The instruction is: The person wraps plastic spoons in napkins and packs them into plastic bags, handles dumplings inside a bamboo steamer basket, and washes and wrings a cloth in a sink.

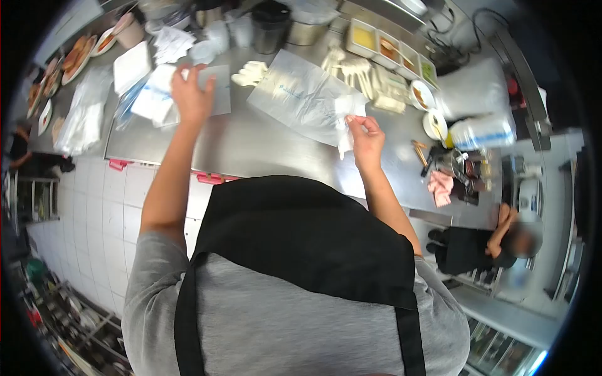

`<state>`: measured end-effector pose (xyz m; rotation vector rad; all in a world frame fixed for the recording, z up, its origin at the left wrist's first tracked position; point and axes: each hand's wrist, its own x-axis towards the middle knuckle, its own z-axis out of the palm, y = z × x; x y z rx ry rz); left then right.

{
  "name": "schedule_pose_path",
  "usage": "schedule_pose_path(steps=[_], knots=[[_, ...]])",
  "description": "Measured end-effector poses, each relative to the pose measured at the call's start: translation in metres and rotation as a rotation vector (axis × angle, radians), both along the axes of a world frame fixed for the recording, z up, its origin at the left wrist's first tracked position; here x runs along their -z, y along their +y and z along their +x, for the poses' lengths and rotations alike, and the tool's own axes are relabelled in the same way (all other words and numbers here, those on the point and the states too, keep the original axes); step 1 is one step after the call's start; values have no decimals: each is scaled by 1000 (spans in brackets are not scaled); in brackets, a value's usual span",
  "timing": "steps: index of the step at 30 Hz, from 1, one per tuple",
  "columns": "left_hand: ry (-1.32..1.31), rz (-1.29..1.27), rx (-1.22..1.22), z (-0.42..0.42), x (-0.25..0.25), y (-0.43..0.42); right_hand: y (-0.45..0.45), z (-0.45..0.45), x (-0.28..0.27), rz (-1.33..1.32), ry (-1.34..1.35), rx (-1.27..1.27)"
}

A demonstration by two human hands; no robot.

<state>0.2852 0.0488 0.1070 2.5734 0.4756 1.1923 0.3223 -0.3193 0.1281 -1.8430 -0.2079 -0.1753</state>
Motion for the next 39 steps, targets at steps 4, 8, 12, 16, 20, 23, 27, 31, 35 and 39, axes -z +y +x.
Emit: schedule_pose_path(steps=[4,8,12,16,20,23,27,31,35,39], knots=[[394,-672,976,3,-49,-173,-20,-14,4,-76,-124,87],[556,-875,1007,29,-14,-245,-32,-22,24,-75,-137,108],[677,-1253,1016,38,17,-257,-48,-21,42,-64,-51,97],[633,-1610,927,34,23,-264,-63,-23,38,-26,38,35],[430,-1743,830,32,24,-273,-82,-14,52,-79,-17,40],[287,-1573,906,30,29,-275,-100,-5,66,-152,-86,91],[335,-613,1011,29,6,-269,-129,9,59,-191,-58,71],[401,-122,887,29,-14,-296,-150,10,30,-300,-152,71],[529,15,858,30,-31,-315,-172,-14,-25,-407,-273,61],[615,116,820,37,-36,-320,-163,-41,-53,-307,-111,-142]])
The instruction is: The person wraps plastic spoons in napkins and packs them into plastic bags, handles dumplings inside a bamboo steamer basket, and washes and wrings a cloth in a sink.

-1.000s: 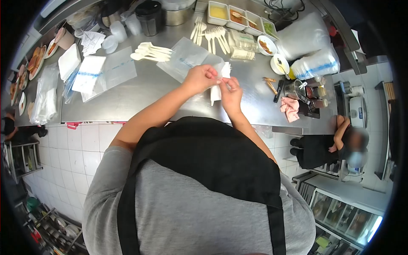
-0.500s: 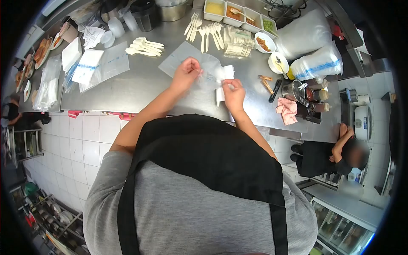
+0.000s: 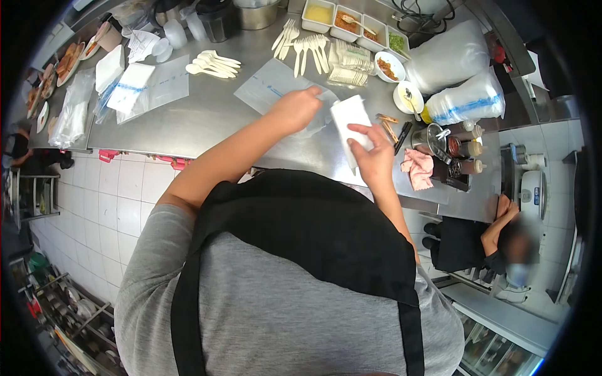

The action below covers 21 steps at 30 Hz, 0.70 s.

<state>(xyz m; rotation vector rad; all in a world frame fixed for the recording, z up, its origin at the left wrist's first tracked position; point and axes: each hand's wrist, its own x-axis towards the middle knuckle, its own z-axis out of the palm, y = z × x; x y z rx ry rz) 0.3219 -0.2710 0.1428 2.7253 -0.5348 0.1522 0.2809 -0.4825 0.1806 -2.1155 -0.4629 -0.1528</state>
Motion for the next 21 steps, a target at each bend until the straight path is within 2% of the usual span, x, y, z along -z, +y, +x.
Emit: schedule_pose_path(steps=[1,4,8,9,10,11,12,13,14,16,17,20,21], knots=[[11,33,4,1,-1,0,5,-4,0,15,63,-24],[19,-4,1,0,5,-1,14,-2,22,-111,2,-80],[48,-36,37,-18,-1,-5,38,2,21,-167,143,-163],[52,-39,51,-24,-2,-5,41,7,35,-209,78,-165],[52,-41,65,-30,-3,-4,43,10,49,-112,145,-168],[0,-12,177,-36,-12,-2,45,15,61,-14,207,-172],[-23,-38,153,-42,-16,-2,50,22,67,85,261,-178],[-53,-63,129,-46,-18,-2,58,21,74,311,447,-83],[-80,-87,107,-47,-20,0,68,19,73,559,505,-60],[-168,-20,108,-49,-21,2,74,16,68,860,646,-11],[-211,13,107,-47,-21,5,75,21,73,728,564,-15],[-570,51,149,-38,-21,14,75,26,85,379,305,-28],[-557,41,165,-36,-18,16,77,23,79,295,206,-35]])
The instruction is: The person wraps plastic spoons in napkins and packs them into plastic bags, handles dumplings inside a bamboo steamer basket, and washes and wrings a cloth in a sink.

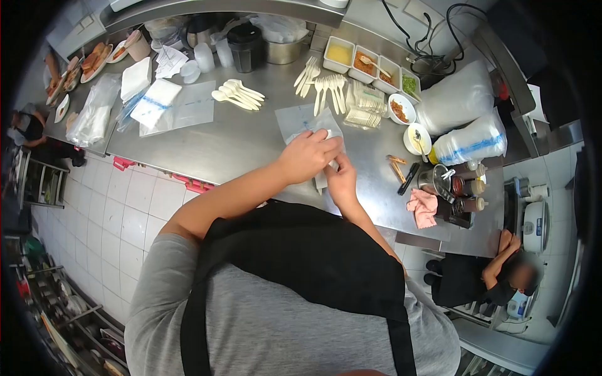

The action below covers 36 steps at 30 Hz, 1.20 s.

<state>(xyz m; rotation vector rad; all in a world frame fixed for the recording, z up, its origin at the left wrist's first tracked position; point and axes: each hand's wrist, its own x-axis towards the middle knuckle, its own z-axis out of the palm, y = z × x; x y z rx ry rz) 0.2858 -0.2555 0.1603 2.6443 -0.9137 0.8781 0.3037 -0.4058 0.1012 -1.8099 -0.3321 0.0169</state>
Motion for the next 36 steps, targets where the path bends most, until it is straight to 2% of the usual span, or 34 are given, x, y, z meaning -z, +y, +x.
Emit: schedule_pose_path(steps=[1,4,7,8,11,14,16,18,19,21,22,25,28,30,31,32,33,34,35,36], knots=[[12,-4,19,3,5,1,1,-2,-6,-81,-104,1],[15,-11,41,-2,-3,-7,11,-8,-14,217,-249,175],[70,-30,66,-11,-7,-14,-7,-4,-17,-250,-176,-74],[96,-13,59,-13,-6,-15,-3,-4,-26,-624,-72,-162],[177,16,71,-24,-9,-18,2,-16,-20,-181,-360,-44],[224,29,142,-28,-10,-22,0,-7,-12,-149,-364,60],[230,11,228,-30,-4,-26,-10,14,11,-190,-372,-89],[210,-30,338,-29,1,-27,-4,11,-2,68,-46,-192],[311,-5,348,-31,3,-28,-1,9,-8,194,115,-210],[515,45,364,-39,-7,-31,6,10,-17,150,-63,-214],[503,8,388,-40,-5,-33,5,10,-26,-37,-105,-209],[518,-158,489,-41,1,-45,13,10,-33,-248,-240,-207],[613,-372,675,-43,-12,-54,12,8,-19,-350,-320,-205],[668,-444,834,-53,-53,-51,4,6,-24,-290,-290,-357],[497,-529,720,-47,-58,-39,-4,7,-25,-259,-270,-432],[329,-608,600,-33,-61,-19,-10,10,-11,-113,-129,-503],[316,-767,447,-19,-60,10,-16,12,3,32,18,-559],[322,-746,174,1,-30,46,-11,8,-9,-36,40,-575],[637,-900,-66,13,-5,70,-8,4,-13,-104,65,-590],[996,-1032,-182,19,16,84,-7,2,-9,-93,127,-601]])
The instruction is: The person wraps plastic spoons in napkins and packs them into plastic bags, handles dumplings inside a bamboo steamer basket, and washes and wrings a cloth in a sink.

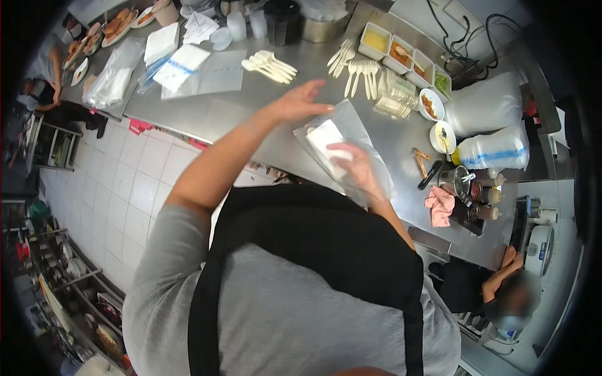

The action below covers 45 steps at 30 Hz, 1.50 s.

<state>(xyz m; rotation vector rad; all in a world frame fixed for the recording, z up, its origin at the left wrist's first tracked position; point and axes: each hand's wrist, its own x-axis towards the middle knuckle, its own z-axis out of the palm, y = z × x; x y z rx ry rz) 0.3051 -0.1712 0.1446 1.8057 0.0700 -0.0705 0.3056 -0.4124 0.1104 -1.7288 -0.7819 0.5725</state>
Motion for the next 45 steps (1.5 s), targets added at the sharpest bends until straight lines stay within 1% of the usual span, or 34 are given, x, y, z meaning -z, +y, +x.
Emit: schedule_pose_path(steps=[1,2,3,4,7,10,13,16,19,21,23,24,25,27,28,31,32,33,34,35,36,38,39,40,42,43,45], knots=[[358,-145,6,4,18,8,2,-3,2,4,3,-31],[392,-233,108,7,34,11,6,-5,2,10,1,-63],[422,-319,212,7,46,12,9,-6,1,19,-2,-92],[452,-404,319,9,58,15,10,-5,-4,-45,25,-144],[371,-398,171,7,61,13,13,-8,-4,11,114,-188],[337,-414,207,7,64,18,17,-4,6,-21,92,-266],[397,-503,240,5,52,22,21,-2,4,-109,86,-222],[289,-370,143,11,76,33,19,-7,-9,-173,58,-196],[250,-350,153,-1,64,33,25,-18,-18,-163,-50,-105],[253,-223,421,-12,62,37,25,-19,-20,-158,-97,-130],[96,309,522,-14,55,36,26,-17,-20,-141,-94,-156],[123,209,493,-19,49,34,26,-18,-20,-136,-68,-161],[144,106,465,-25,43,33,30,-21,-23,-157,-112,-145],[110,-104,325,-35,49,41,33,-26,-39,-204,-202,-93],[86,-209,261,-37,52,50,31,-25,-46,-134,-140,-75],[-125,-282,-65,-69,31,103,18,-17,-64,79,70,9],[-148,-223,-237,-81,30,132,13,-13,-70,156,153,47],[-171,-165,-409,-94,29,166,8,-7,-77,166,133,78],[-274,-183,-551,-107,23,195,6,-1,-80,176,114,111],[-193,-88,-722,-125,7,225,6,4,-78,186,112,149],[-336,-71,-829,-135,13,262,8,7,-74,196,112,189],[-434,-112,-1111,-155,-5,316,16,12,-62,211,135,238],[-477,-200,-1203,-162,-9,348,24,12,-52,198,117,254],[-576,-197,-1275,-168,-15,371,33,12,-42,184,99,273],[-673,-147,-1409,-178,-6,437,54,9,-25,163,69,318],[-698,-154,-1485,-179,-3,460,66,5,-19,155,57,345],[-619,-155,-1616,-177,-5,480,84,2,0,135,25,385]])
